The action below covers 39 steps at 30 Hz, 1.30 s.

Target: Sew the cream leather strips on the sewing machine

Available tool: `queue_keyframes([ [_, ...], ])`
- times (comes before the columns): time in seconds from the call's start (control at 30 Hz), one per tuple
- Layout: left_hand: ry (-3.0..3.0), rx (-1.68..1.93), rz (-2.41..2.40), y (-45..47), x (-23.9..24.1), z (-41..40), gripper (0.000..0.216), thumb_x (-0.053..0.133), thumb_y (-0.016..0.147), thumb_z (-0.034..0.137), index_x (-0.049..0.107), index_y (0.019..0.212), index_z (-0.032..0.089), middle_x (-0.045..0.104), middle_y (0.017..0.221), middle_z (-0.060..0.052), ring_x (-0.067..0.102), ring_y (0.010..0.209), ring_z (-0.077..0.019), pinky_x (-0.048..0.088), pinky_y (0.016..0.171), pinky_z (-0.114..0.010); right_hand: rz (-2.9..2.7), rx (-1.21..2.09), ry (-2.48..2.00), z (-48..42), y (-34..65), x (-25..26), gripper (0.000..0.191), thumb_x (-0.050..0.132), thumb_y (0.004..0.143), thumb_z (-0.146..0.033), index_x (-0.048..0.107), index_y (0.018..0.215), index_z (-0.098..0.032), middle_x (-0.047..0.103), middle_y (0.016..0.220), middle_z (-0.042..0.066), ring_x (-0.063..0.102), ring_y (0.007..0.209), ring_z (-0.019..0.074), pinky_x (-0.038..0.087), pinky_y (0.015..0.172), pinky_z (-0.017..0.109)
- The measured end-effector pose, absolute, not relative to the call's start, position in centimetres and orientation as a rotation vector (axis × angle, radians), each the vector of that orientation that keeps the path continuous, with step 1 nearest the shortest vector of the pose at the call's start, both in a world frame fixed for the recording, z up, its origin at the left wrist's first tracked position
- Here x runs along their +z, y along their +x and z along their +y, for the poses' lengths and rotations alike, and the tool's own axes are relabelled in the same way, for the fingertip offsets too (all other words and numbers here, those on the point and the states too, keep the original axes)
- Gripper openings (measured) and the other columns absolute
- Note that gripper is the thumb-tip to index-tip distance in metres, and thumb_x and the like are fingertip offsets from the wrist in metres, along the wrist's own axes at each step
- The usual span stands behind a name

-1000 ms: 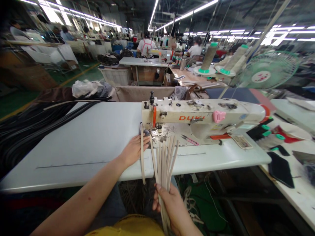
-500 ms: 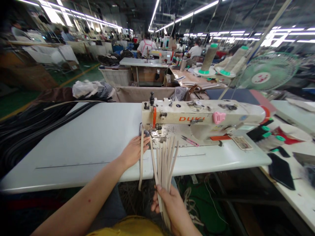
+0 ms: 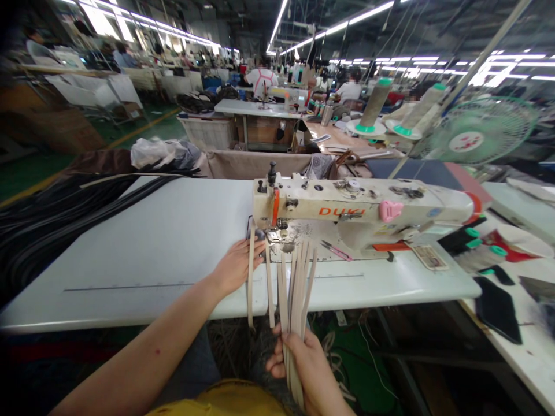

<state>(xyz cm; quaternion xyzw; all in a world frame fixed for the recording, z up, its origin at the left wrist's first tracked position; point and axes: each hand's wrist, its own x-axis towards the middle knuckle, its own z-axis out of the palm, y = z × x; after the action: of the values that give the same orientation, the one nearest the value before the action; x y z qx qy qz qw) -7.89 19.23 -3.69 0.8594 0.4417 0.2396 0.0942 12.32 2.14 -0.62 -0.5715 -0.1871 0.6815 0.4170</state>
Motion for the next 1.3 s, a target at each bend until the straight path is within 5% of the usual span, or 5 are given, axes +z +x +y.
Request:
queue_keyframes([
  [0.43,2.566,0.72,1.329,-7.8,-3.7,19.2,0.039,0.041,0.105,0.037,0.057,0.137,0.022,0.057,0.142,-0.008,0.047,0.137,-0.0238,0.033,0.118,-0.044,-0.435,1.689,-1.442,3.0,12.1,-0.3,0.056,0.089,0.062,-0.045,0.068,0.101,-0.011,0.066,0.059,0.001,0.071,0.056,0.0196,0.054,0.048,0.023],
  [0.77,2.548,0.683,1.33,-7.8,-3.8,19.2,0.039,0.042,0.104,0.037,0.055,0.137,0.021,0.055,0.144,-0.007,0.045,0.139,-0.0245,0.031,0.119,-0.046,-0.456,1.639,-1.408,2.8,12.3,-0.4,0.035,0.076,0.074,-0.035,0.069,0.098,-0.011,0.066,0.066,0.001,0.065,0.051,0.0138,0.045,0.044,0.02],
  [1.3,2.601,0.651,1.32,-7.8,-3.4,19.1,0.043,0.043,0.103,0.04,0.052,0.139,0.018,0.056,0.143,-0.008,0.043,0.139,-0.0256,0.034,0.118,-0.046,-0.542,1.686,-1.402,3.3,11.7,-0.3,0.041,0.08,0.071,-0.04,0.059,0.095,-0.014,0.068,0.064,0.002,0.064,0.046,0.0153,0.045,0.042,0.021],
])
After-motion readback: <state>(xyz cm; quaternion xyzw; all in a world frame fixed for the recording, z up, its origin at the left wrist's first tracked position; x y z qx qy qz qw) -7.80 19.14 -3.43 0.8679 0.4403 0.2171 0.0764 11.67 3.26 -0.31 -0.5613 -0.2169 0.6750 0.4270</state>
